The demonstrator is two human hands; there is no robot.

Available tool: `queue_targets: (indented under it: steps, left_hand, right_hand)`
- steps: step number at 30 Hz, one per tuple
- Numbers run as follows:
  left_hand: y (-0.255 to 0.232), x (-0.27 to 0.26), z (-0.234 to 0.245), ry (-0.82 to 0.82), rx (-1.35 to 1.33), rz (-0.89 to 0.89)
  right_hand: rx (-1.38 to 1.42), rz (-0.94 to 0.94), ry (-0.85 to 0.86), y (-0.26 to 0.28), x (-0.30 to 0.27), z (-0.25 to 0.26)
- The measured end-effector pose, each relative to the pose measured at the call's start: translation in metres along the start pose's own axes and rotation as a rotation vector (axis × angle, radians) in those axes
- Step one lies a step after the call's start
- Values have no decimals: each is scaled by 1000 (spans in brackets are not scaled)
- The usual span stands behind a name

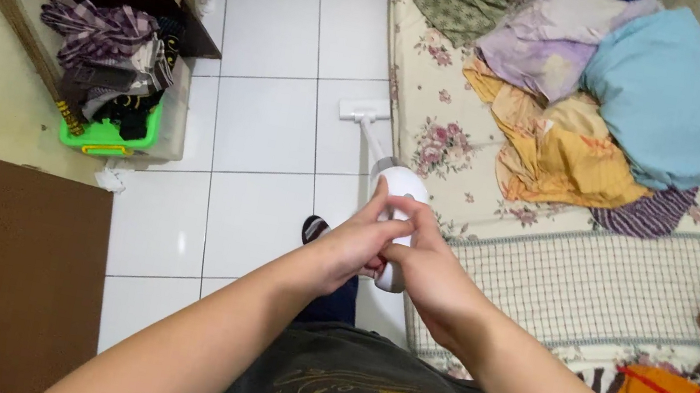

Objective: Vacuuming the floor in a room using a handheld vacuum cleaner.

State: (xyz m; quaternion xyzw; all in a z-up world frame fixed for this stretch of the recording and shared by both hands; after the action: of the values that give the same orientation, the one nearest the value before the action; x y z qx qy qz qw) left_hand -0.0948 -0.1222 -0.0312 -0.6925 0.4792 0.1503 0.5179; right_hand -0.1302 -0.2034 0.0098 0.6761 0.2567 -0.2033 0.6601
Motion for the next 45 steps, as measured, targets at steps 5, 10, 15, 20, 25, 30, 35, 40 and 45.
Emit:
queue_targets:
  steps: [5, 10, 15, 20, 25, 30, 35, 40, 45]
  left_hand:
    - [-35, 61, 46, -33, -61, 38]
    - [-75, 130, 101, -159, 45, -35]
    - [-139, 122, 124, -126, 185, 218]
    - [-174, 165, 151, -163, 121, 56]
    - [-219, 212, 161, -79, -19, -102]
    - [-288, 238, 168, -138, -104, -90]
    - [-362, 253, 168, -156, -84, -52]
    - [-393, 268, 167, -267, -65, 8]
    - [-385, 270, 167, -187, 5, -36]
  right_hand:
    - [46, -124, -100, 19, 77, 5]
    - [124, -261, -144, 31, 161, -2]
    - [159, -266, -163, 59, 223, -3]
    - [266, -235, -168, 85, 284, 10]
    - [228, -240, -233, 119, 346, 31]
    - [220, -272, -201, 172, 412, 48]
    - [256, -256, -136, 248, 444, 55]
    - [373, -201, 173, 246, 499, 69]
    - [242, -245, 40, 271, 461, 62]
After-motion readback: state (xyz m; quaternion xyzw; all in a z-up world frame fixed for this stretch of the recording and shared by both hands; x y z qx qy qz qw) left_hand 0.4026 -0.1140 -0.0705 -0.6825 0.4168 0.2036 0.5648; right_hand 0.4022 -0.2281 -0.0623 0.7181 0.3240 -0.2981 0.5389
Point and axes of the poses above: each hand's wrist, its own x-axis towards the middle knuckle, its own z-axis out of the back of the hand, y = z × x, the point moved 7 cm from there along x, towards the middle knuckle, and after that the axes turned 12 degrees about -x, right-handed, at the moved point
